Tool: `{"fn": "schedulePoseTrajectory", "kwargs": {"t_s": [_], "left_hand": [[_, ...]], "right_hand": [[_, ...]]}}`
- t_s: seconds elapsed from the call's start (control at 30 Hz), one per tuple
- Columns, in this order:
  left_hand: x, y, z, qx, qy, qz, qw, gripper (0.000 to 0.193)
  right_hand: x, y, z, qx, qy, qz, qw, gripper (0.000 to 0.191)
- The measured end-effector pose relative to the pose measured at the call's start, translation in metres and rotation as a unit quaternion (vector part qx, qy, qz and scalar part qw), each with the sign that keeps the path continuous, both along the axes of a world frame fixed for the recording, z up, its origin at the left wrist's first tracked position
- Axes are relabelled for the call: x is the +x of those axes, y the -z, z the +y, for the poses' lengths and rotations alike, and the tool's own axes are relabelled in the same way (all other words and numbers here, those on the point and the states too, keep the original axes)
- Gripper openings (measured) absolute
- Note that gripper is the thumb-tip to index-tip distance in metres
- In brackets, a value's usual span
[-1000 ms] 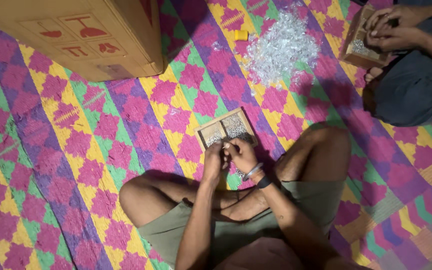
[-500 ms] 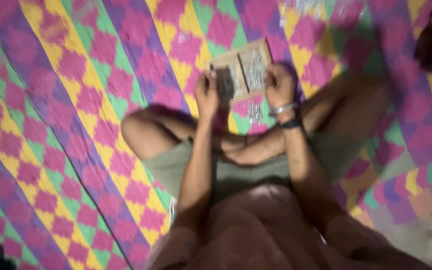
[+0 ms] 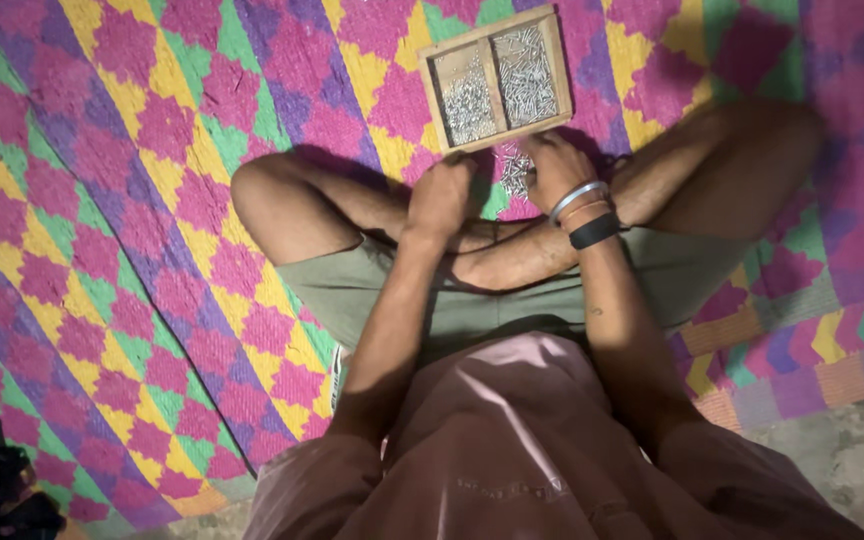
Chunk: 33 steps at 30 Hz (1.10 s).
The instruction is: The person sits on a colorful mat and sorts small metallic fasteners by hand from a wooden tray. They pick up individual pieces, separate them, and place them into different sections of the tray.
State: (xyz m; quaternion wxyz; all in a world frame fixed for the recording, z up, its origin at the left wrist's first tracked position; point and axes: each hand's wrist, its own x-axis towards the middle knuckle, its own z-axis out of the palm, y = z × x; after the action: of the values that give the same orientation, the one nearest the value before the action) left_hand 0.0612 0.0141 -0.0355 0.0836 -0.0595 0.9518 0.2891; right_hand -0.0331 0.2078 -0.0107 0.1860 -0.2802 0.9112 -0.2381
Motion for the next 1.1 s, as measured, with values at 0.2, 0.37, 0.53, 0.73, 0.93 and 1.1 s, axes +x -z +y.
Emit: {"fn": "schedulePoseTrajectory", "kwargs": {"t_s": [0.2, 0.37, 0.53, 0.73, 0.93, 1.1], "left_hand": [[-0.004, 0.006, -0.007, 0.026, -0.058, 0.143, 0.988, 0.034], [-0.009, -0.012, 0.001, 0.052, -0.029, 0.054, 0.997, 0.041], [-0.013, -0.008, 0.015, -0.002, 0.024, 0.075, 0.997, 0.049], [-0.016, -0.008, 0.017, -0.035, 0.036, 0.099, 0.994, 0.027], [-0.008, -0.015, 0.004, 0.024, 0.007, -0.011, 1.000, 0.025], [-0.012, 0.012, 0.028, 0.035, 0.073, 0.169, 0.982, 0.043]], "right_hand": [[0.002, -0.007, -0.006, -0.032, 0.027, -0.011, 0.999, 0.049], [0.000, 0.004, -0.006, -0.036, -0.007, 0.031, 0.999, 0.048], [0.008, 0.008, -0.008, -0.048, -0.072, 0.094, 0.992, 0.062], [0.007, 0.013, -0.003, 0.061, -0.096, 0.007, 0.993, 0.044], [0.006, 0.002, 0.011, -0.024, -0.031, 0.020, 0.999, 0.044], [0.012, 0.010, -0.005, 0.167, 0.006, -0.069, 0.984, 0.073]]}}
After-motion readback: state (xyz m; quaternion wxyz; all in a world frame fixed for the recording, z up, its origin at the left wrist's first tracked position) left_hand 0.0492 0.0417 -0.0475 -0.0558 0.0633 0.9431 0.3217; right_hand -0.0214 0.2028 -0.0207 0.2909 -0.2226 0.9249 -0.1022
